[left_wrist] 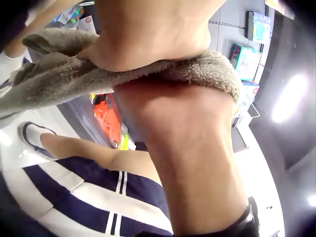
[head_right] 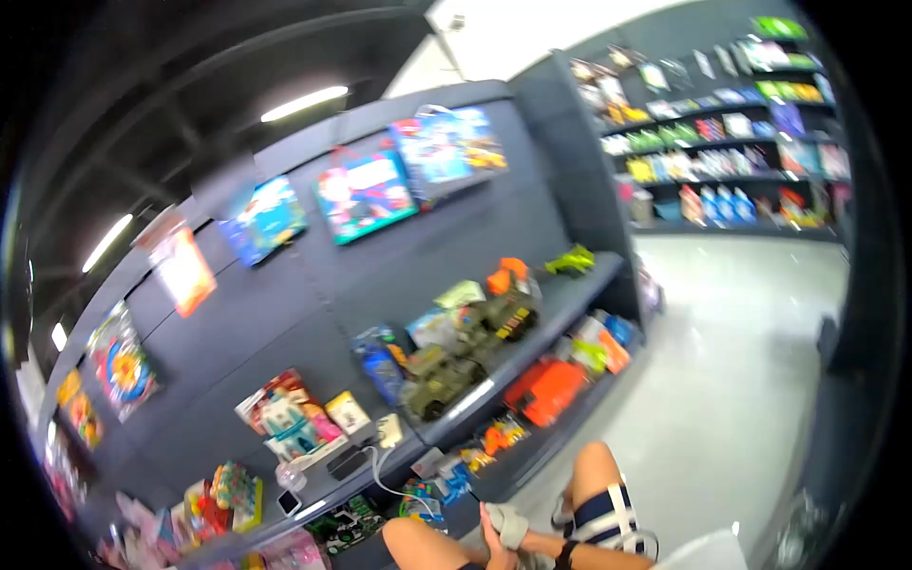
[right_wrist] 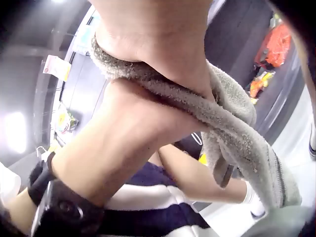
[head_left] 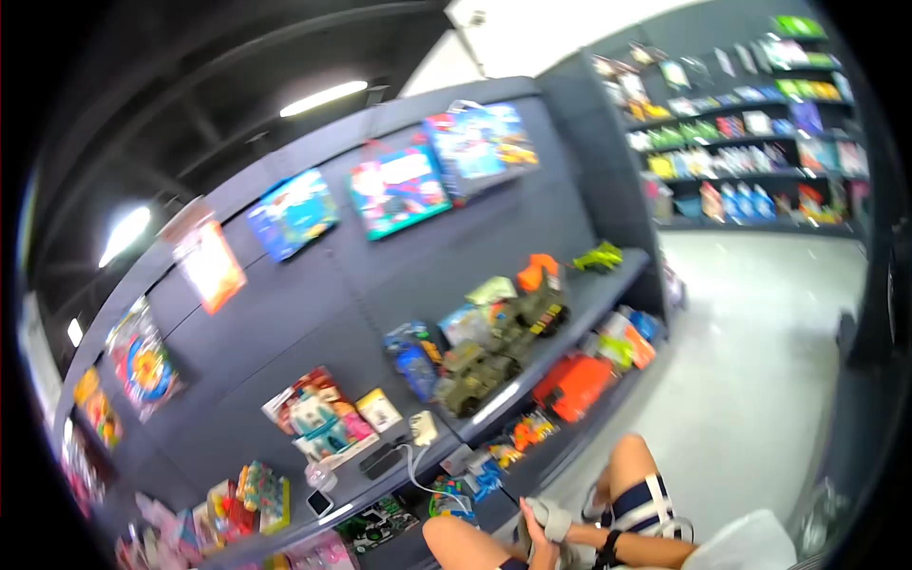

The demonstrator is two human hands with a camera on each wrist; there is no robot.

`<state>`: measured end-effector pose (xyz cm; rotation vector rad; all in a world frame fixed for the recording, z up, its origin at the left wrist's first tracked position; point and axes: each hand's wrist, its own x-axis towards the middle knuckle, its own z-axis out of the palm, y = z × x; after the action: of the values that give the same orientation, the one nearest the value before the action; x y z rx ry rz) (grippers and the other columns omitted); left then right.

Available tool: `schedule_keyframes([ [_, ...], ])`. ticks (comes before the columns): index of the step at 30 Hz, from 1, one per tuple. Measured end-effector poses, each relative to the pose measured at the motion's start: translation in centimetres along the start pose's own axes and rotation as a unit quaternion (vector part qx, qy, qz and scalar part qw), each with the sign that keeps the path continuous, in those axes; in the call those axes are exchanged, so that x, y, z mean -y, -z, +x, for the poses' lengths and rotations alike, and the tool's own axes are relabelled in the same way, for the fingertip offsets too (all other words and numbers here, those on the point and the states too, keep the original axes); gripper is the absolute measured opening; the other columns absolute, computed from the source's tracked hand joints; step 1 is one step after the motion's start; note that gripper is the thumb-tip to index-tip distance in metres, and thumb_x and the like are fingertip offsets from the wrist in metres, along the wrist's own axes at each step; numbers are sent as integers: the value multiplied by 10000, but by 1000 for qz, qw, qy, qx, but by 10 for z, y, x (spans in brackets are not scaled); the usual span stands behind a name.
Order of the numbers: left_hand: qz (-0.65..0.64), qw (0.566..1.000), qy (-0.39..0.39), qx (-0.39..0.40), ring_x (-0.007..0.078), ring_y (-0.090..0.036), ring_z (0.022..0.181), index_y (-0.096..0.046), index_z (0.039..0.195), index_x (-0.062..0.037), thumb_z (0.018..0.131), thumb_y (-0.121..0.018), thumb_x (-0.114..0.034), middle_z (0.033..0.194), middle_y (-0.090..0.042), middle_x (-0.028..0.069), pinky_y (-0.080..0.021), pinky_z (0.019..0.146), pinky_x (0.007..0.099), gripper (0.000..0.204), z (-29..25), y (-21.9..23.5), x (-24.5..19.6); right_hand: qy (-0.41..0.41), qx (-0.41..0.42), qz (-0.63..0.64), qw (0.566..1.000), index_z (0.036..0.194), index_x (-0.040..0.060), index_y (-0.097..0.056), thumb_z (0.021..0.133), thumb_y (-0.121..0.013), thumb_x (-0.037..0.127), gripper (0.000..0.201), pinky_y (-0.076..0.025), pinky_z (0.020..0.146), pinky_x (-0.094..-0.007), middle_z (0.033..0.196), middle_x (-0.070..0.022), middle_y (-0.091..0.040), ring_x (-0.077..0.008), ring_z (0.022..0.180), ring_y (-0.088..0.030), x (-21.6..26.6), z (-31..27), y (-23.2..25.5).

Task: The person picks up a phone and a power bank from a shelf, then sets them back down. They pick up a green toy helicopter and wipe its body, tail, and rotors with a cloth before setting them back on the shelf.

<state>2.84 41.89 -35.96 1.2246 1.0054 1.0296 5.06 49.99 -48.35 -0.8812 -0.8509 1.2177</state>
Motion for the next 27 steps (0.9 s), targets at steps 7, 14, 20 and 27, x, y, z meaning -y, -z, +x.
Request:
schedule_keyframes([
  [7, -275, 951, 106, 95, 311, -542, 1277, -510, 1431, -50, 1026, -486, -430, 1397, -569, 130, -422, 1092, 420, 556, -8, -51, -2, 136, -64, -254, 955, 1406, -6, -507, 1009, -445, 251, 478, -313, 1181, -388, 1416, -158, -559, -259, 1360, -477, 118, -99, 79],
  [14, -261, 933, 143, 201, 239, -569, 1250, -529, 1392, -77, 1081, -327, -493, 1413, -564, 79, -449, 1079, 413, 557, 11, -77, 30, 29, -159, -228, 960, 1371, -1, -535, 1008, -451, 302, 480, -329, 1152, -389, 1389, -166, -576, -258, 1338, -493, 177, -133, 95],
  [20, -14, 925, 273, 262, 242, -603, 1203, -553, 1373, -92, 1069, -345, -485, 1364, -607, 105, -444, 1075, 410, 538, 19, -100, 65, -90, -230, -178, 953, 1340, 3, -559, 1007, -457, 345, 488, -343, 1127, -390, 1365, -173, -591, -257, 1319, -507, 215, -147, 99],
  [27, 586, 637, 178, 468, 245, -612, 1189, -552, 1377, -93, 1065, -354, -480, 1348, -619, 105, -445, 1072, 411, 535, 148, -84, 204, -293, -324, -56, 898, 1305, 8, -586, 1006, -463, 396, 505, -360, 1098, -391, 1338, -181, -608, -256, 1298, -522, 323, -106, 166],
])
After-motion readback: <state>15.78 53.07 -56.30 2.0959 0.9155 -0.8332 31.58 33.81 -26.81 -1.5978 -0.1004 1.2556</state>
